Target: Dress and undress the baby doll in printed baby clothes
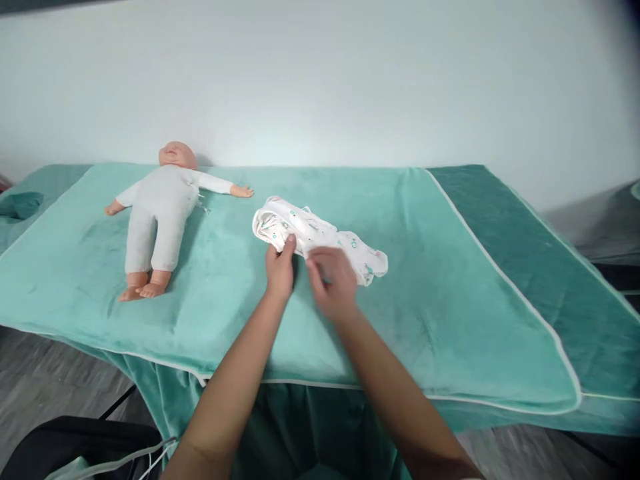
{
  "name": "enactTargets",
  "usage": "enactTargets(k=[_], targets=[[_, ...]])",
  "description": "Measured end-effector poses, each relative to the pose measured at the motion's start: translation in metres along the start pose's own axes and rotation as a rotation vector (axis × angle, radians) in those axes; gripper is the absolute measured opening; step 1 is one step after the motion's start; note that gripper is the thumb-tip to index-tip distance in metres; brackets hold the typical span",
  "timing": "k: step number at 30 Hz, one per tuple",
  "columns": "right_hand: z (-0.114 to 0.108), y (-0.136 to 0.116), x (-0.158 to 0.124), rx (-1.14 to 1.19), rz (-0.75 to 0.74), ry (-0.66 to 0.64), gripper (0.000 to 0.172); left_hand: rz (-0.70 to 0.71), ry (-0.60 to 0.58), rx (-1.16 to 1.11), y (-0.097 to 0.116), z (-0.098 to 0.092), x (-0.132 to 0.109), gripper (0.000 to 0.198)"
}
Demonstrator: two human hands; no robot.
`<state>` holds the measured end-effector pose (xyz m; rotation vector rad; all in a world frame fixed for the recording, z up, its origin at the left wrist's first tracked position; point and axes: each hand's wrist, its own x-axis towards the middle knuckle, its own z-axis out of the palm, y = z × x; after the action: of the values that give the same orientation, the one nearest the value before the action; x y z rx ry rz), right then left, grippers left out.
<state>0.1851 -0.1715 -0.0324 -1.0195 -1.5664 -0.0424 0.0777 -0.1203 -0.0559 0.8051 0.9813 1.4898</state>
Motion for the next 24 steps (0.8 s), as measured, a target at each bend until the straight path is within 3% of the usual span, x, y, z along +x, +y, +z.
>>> enactTargets(k=[3, 10, 14, 17, 22, 24], targets=[[0.011, -0.002, -0.022, -0.031, 0.119, -0.226, 0.02, 0.065, 0.06, -0.016, 0.0, -0.001, -0.001, 0.038], [0.005, 0.009, -0.017, -0.37, 0.386, -0.133, 0.044, 0.042, 0.037, -0.131, 0.004, 0.002, 0.0, 0.031], [-0.002, 0.004, -0.018, -0.415, 0.329, 0.016, 0.036, -0.05, -0.033, -0.202, 0.011, 0.002, -0.004, 0.033], [-0.006, 0.006, -0.019, -0.316, 0.354, 0.149, 0.024, -0.141, -0.116, -0.246, 0.016, 0.001, -0.004, 0.034], [-0.012, 0.024, -0.018, -0.255, 0.611, 0.45, 0.022, -0.266, -0.124, -0.306, 0.021, -0.007, 0.007, 0.034], [-0.014, 0.027, -0.018, -0.212, 0.715, 0.515, 0.021, -0.354, -0.211, -0.265, 0.025, -0.012, 0.01, 0.037]])
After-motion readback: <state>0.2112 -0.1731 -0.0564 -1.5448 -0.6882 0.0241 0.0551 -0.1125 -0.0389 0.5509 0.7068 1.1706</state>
